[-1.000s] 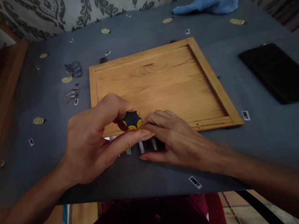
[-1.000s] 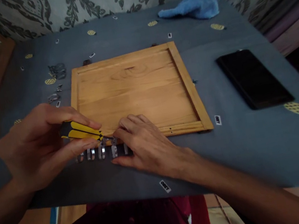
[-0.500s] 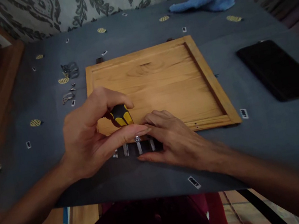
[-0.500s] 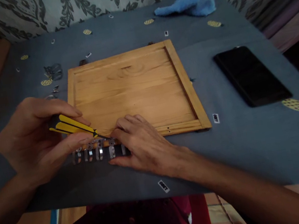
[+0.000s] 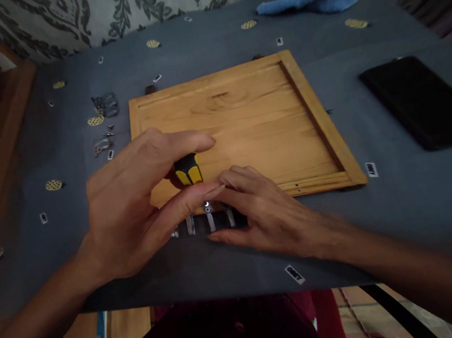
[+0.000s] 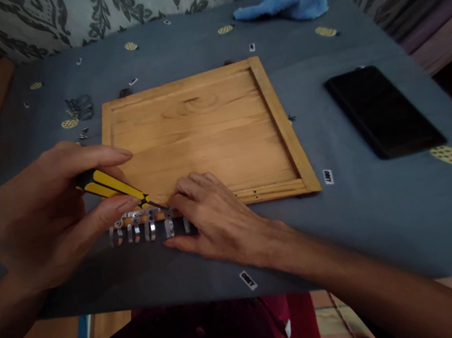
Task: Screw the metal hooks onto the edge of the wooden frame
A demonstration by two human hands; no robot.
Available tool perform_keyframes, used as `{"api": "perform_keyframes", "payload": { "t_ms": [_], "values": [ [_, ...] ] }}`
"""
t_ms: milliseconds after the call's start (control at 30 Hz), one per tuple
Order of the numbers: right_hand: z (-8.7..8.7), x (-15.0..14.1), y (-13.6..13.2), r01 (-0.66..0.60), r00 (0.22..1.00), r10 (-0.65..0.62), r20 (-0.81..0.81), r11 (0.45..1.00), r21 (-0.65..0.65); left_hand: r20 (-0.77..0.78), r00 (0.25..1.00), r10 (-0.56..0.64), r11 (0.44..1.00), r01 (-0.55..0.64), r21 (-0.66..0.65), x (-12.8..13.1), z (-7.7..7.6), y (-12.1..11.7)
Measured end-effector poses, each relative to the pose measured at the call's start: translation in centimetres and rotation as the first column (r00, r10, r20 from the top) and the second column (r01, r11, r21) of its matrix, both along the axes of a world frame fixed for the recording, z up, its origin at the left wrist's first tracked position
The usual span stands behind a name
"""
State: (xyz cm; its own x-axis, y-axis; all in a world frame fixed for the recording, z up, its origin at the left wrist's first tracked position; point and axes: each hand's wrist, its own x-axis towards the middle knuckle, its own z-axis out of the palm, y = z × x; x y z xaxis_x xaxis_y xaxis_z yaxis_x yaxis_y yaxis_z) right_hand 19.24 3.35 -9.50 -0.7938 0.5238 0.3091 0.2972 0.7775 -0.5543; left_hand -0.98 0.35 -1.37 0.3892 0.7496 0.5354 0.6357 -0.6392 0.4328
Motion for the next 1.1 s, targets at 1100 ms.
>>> {"api": "perform_keyframes", "payload": {
  "t_ms": [1100],
  "values": [
    [-0.3, 0.2, 0.2, -0.016, 1.0, 0.017, -0.023, 1.0, 0.023, -0.16, 0.987, -0.028, 0.996, 0.015, -0.083, -0.8, 0.9, 0.2]
  ]
}}
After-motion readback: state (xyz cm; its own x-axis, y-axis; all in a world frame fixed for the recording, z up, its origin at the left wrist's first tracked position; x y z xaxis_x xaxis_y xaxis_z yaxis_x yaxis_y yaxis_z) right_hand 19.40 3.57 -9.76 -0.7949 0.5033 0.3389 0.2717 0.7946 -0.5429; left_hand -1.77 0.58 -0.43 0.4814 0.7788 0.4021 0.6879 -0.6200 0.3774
